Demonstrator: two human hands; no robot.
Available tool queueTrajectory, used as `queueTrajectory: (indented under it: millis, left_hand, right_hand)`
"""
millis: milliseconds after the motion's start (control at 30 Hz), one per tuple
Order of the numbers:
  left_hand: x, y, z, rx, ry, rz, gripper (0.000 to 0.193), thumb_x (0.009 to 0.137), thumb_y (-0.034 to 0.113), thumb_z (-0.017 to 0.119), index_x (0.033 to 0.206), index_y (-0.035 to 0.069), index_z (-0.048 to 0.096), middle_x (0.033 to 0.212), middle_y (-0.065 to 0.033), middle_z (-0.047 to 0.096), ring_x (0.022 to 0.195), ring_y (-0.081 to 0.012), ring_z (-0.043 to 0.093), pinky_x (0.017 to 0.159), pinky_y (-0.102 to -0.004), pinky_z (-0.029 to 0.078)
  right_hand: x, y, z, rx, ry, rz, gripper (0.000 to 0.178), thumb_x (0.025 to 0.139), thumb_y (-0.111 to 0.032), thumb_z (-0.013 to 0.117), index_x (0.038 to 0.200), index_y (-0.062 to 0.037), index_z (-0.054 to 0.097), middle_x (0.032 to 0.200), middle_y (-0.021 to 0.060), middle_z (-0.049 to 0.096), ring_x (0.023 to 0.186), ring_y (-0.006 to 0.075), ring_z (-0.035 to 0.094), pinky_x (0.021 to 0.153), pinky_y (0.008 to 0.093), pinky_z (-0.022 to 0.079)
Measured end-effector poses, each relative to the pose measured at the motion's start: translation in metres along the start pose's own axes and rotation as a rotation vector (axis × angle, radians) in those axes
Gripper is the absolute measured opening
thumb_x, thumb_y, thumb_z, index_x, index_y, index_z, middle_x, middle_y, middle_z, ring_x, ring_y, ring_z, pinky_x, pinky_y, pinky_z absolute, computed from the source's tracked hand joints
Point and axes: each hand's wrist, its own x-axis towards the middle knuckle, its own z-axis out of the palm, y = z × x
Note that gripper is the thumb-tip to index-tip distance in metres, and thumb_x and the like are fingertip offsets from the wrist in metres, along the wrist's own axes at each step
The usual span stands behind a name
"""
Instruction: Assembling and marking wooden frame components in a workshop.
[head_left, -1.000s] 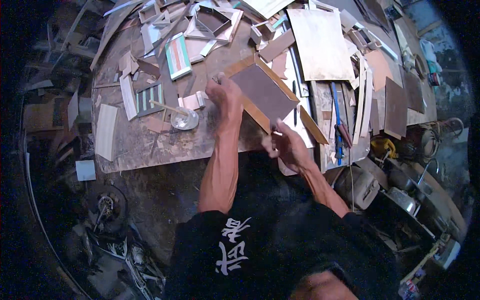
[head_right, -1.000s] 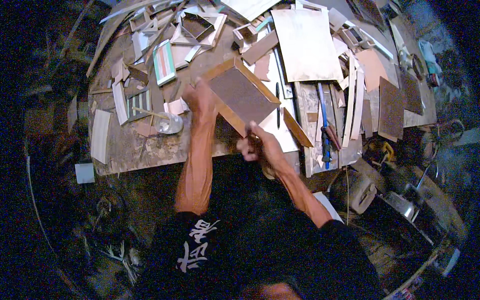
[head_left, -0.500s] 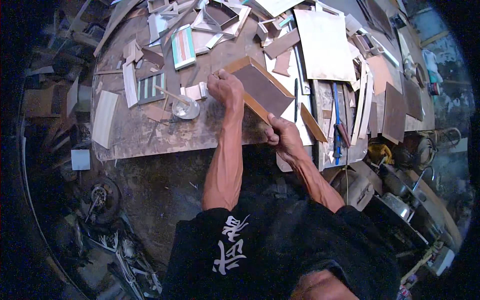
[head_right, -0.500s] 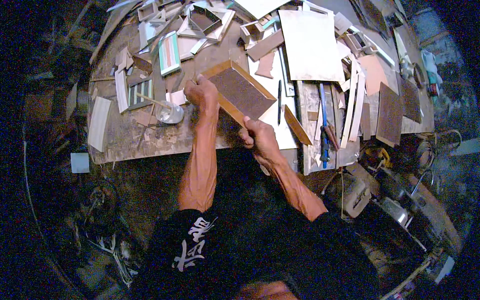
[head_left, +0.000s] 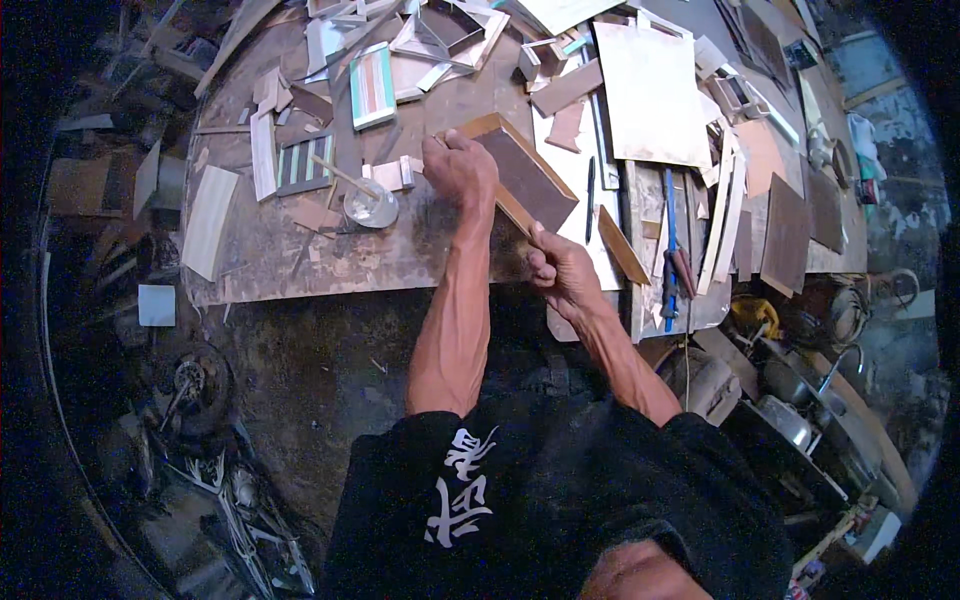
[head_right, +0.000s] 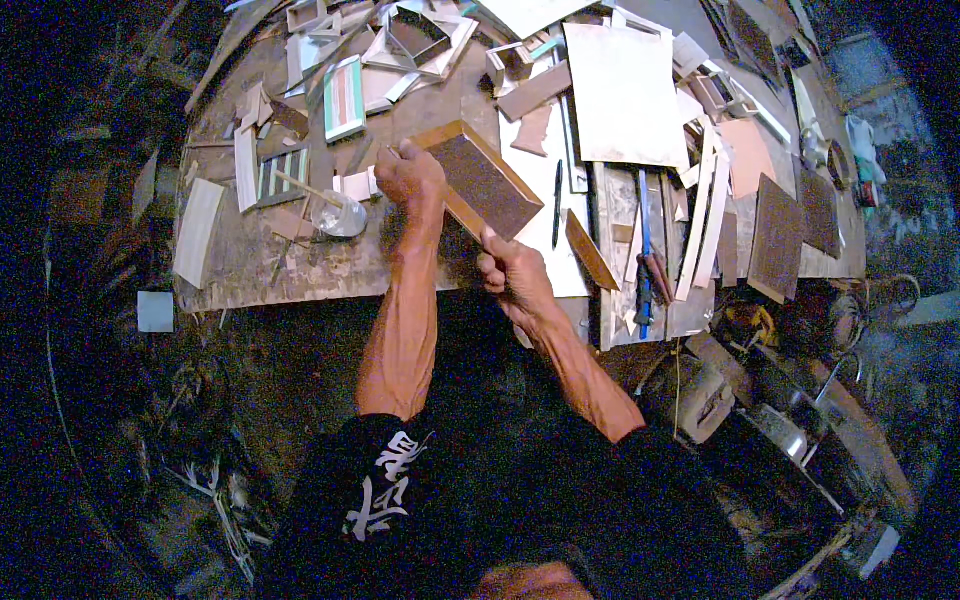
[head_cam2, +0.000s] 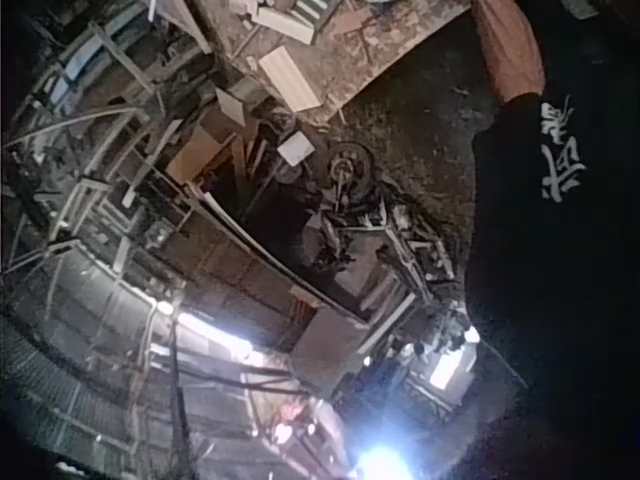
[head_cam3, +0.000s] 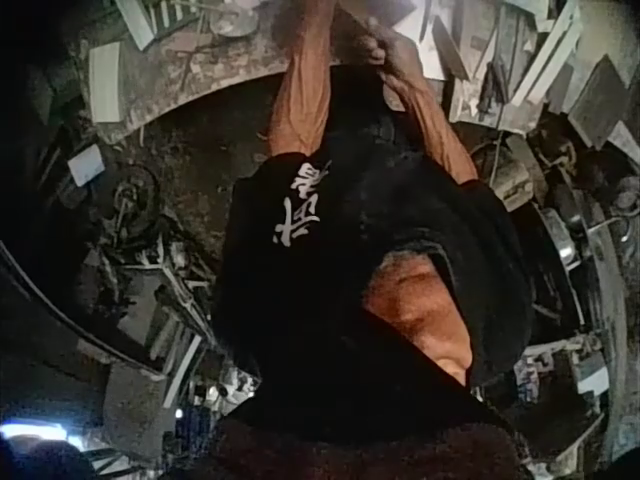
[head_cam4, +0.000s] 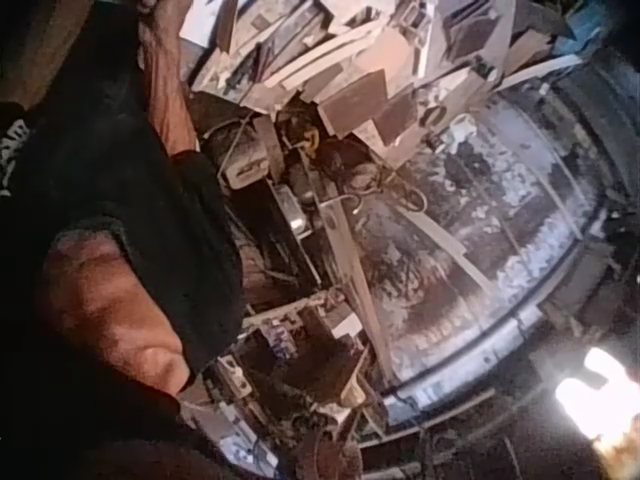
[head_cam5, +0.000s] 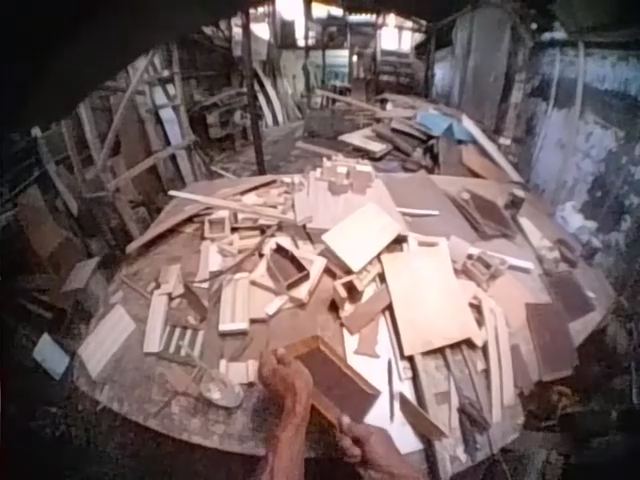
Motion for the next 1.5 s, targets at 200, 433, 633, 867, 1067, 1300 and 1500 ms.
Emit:
queueTrajectory:
  millis: [200, 433, 633, 867, 1067, 1300, 1500]
  left_hand:
    - [0.004, -0.019, -0.001, -0.121, 0.057, 0.007, 0.020, 0.089, 0.012, 0.051, 0.089, -0.007, 0.056, 0.084, -0.0258, 0.061, 0.081, -0.0401, 0.061, 0.072, -0.0467, 0.046]
    - [0.000, -0.021, -0.011, -0.250, -0.036, -0.124, 0.029, 0.091, 0.018, 0.049, 0.089, -0.011, 0.053, 0.087, -0.0282, 0.059, 0.081, -0.0396, 0.055, 0.074, -0.0457, 0.042]
    - [-0.008, -0.024, -0.008, -0.144, -0.020, -0.072, 0.030, 0.089, 0.018, 0.051, 0.089, -0.012, 0.053, 0.085, -0.0282, 0.058, 0.078, -0.0420, 0.052, 0.074, -0.0460, 0.041]
    - [-0.005, -0.044, -0.013, -0.526, -0.149, -0.096, 0.026, 0.091, 0.017, 0.052, 0.089, -0.007, 0.058, 0.086, -0.0141, 0.062, 0.076, -0.0264, 0.055, 0.071, -0.0408, 0.044]
    - [-0.021, -0.025, -0.051, -0.803, -0.555, -0.286, 0.013, 0.091, 0.011, 0.054, 0.097, 0.001, 0.060, 0.090, -0.0066, 0.062, 0.082, -0.0147, 0.060, 0.073, -0.0322, 0.052]
    - [-0.044, -0.012, -0.092, -0.516, -1.028, -0.217, 0.032, 0.094, 0.010, 0.050, 0.123, -0.003, 0.045, 0.107, -0.0170, 0.063, 0.085, -0.0265, 0.068, 0.061, -0.0297, 0.059]
    - [-0.066, -0.015, -0.096, -0.566, -0.979, -0.276, 0.034, 0.094, 0.011, 0.050, 0.123, -0.004, 0.043, 0.108, -0.0196, 0.062, 0.085, -0.0307, 0.068, 0.066, -0.0318, 0.059]
  right_hand:
    - [-0.004, 0.001, 0.005, -0.139, 0.044, -0.101, 0.025, 0.092, -0.027, 0.059, 0.081, -0.0059, 0.052, 0.056, -0.0011, 0.045, 0.044, 0.0070, 0.034, 0.041, 0.0223, 0.024]
    - [0.000, 0.011, -0.002, -0.342, 0.161, -0.273, 0.024, 0.091, -0.028, 0.062, 0.084, -0.0062, 0.053, 0.063, -0.0032, 0.047, 0.046, 0.0057, 0.038, 0.042, 0.0219, 0.026]
    - [-0.004, 0.013, -0.007, -0.367, 0.187, -0.309, 0.025, 0.092, -0.029, 0.060, 0.081, -0.0077, 0.053, 0.060, -0.0026, 0.049, 0.046, 0.0055, 0.039, 0.041, 0.0207, 0.026]
    - [-0.020, 0.004, 0.009, -0.238, 0.138, -0.323, 0.024, 0.095, -0.026, 0.053, 0.087, -0.0030, 0.056, 0.066, 0.0027, 0.058, 0.051, 0.0072, 0.046, 0.047, 0.0221, 0.033]
    - [-0.025, -0.033, -0.042, -0.389, 0.049, -0.350, 0.017, 0.095, -0.023, 0.053, 0.090, -0.0064, 0.051, 0.066, 0.0002, 0.051, 0.050, 0.0057, 0.040, 0.045, 0.0205, 0.029]
    - [-0.028, -0.064, -0.066, -0.383, 0.059, -0.463, 0.018, 0.092, -0.021, 0.058, 0.094, -0.0032, 0.056, 0.065, -0.0014, 0.054, 0.053, 0.0051, 0.047, 0.047, 0.0197, 0.034]
    - [-0.037, -0.078, -0.050, -0.423, 0.052, -0.641, 0.032, 0.083, -0.016, 0.070, 0.107, -0.0009, 0.054, 0.072, 0.0011, 0.060, 0.058, 0.0037, 0.052, 0.051, 0.0182, 0.039]
